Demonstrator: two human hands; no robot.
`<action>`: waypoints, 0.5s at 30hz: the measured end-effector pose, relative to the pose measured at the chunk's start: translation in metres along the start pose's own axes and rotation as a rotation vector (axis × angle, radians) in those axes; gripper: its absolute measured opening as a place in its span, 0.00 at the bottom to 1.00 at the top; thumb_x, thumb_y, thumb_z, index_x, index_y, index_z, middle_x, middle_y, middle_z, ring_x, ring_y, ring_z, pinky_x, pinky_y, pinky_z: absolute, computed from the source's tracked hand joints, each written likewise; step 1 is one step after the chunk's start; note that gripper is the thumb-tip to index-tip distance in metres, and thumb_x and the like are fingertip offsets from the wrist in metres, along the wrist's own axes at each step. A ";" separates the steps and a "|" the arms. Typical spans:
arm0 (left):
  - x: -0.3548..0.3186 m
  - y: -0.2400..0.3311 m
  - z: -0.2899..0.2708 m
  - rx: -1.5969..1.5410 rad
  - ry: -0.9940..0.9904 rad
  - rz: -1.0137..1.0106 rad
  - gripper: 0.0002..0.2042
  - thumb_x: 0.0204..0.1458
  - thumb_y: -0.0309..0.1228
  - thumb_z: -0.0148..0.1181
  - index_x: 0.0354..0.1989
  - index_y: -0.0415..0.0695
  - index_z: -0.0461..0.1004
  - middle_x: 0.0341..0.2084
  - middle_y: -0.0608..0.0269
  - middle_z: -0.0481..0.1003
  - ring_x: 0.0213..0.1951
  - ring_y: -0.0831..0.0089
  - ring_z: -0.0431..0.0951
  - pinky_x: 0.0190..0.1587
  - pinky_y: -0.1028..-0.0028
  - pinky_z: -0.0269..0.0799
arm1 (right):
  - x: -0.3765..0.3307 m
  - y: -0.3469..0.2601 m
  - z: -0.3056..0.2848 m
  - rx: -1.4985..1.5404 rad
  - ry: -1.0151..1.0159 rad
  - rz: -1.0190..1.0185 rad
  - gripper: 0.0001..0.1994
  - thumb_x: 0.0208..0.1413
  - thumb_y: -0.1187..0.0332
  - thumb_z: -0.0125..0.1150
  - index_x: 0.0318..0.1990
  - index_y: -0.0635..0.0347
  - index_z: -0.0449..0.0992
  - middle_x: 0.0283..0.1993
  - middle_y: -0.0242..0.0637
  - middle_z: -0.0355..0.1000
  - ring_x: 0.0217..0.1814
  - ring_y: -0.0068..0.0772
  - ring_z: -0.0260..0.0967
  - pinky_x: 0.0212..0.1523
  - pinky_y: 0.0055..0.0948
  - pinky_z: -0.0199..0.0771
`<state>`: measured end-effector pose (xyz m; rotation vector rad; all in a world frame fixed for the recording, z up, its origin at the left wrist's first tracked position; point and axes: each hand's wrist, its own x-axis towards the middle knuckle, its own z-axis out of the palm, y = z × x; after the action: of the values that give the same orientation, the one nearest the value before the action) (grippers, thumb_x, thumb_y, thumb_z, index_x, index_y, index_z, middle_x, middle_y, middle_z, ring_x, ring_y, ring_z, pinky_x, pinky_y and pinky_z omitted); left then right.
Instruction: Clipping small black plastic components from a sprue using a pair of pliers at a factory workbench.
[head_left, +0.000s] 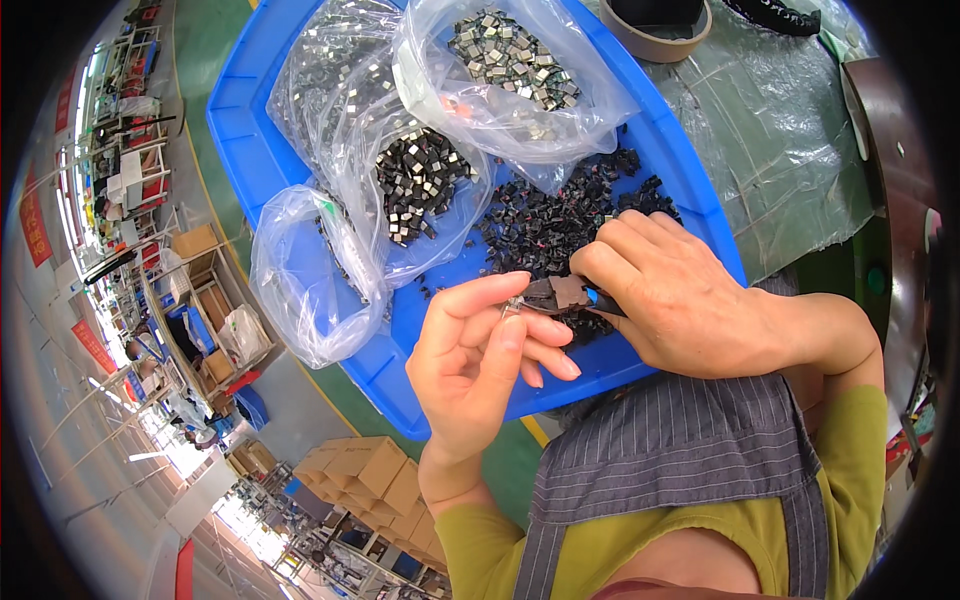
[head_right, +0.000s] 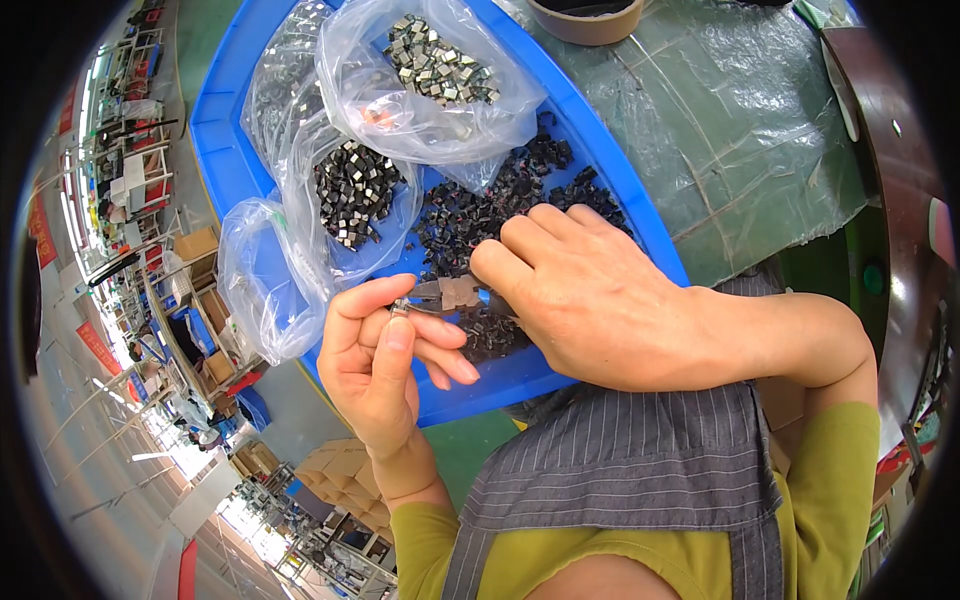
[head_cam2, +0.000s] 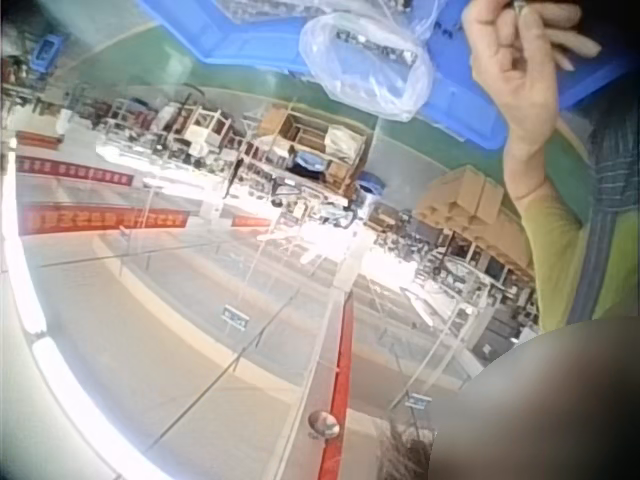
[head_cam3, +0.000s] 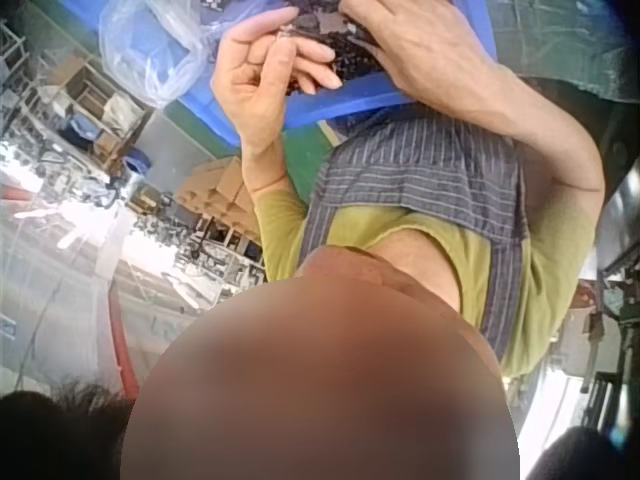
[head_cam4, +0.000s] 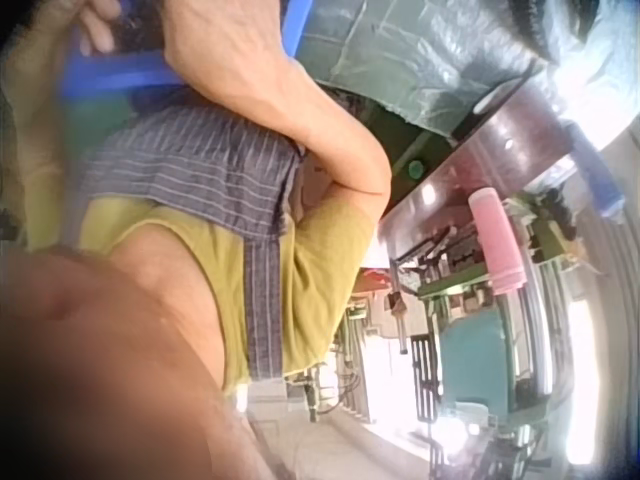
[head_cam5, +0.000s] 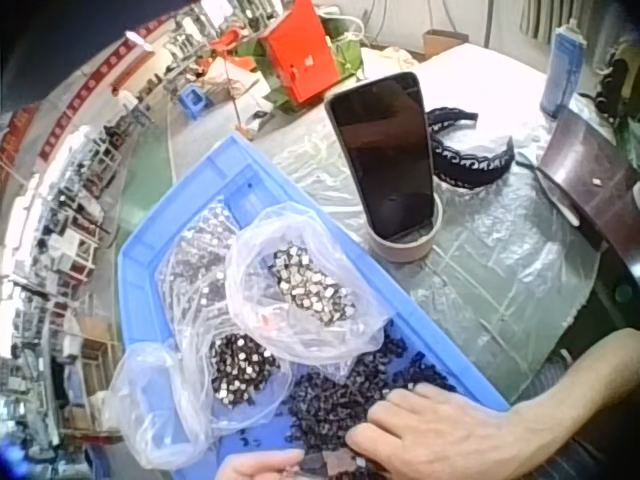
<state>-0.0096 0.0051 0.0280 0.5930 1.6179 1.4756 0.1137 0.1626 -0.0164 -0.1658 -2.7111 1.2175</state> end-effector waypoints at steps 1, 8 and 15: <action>0.000 0.000 -0.001 -0.011 -0.008 0.000 0.13 0.59 0.20 0.46 0.52 0.34 0.62 0.30 0.51 0.78 0.27 0.70 0.80 0.24 0.81 0.71 | 0.000 0.000 0.000 -0.019 0.018 -0.006 0.09 0.46 0.74 0.55 0.35 0.60 0.65 0.32 0.40 0.63 0.37 0.41 0.64 0.38 0.36 0.62; -0.001 -0.004 0.002 0.160 0.014 0.067 0.14 0.59 0.20 0.46 0.53 0.34 0.62 0.31 0.50 0.78 0.28 0.72 0.81 0.24 0.82 0.70 | 0.001 0.000 0.003 -0.187 0.102 -0.026 0.08 0.42 0.72 0.55 0.32 0.58 0.66 0.31 0.37 0.62 0.35 0.38 0.62 0.35 0.34 0.60; -0.001 -0.008 0.005 0.281 0.039 0.141 0.13 0.59 0.21 0.46 0.53 0.33 0.63 0.30 0.51 0.79 0.28 0.73 0.81 0.24 0.84 0.70 | 0.002 0.000 0.004 -0.241 0.143 -0.030 0.07 0.42 0.71 0.55 0.31 0.58 0.67 0.30 0.36 0.61 0.35 0.37 0.61 0.35 0.34 0.59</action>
<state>-0.0032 0.0055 0.0204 0.8546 1.8626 1.3757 0.1114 0.1597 -0.0184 -0.2317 -2.7143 0.8329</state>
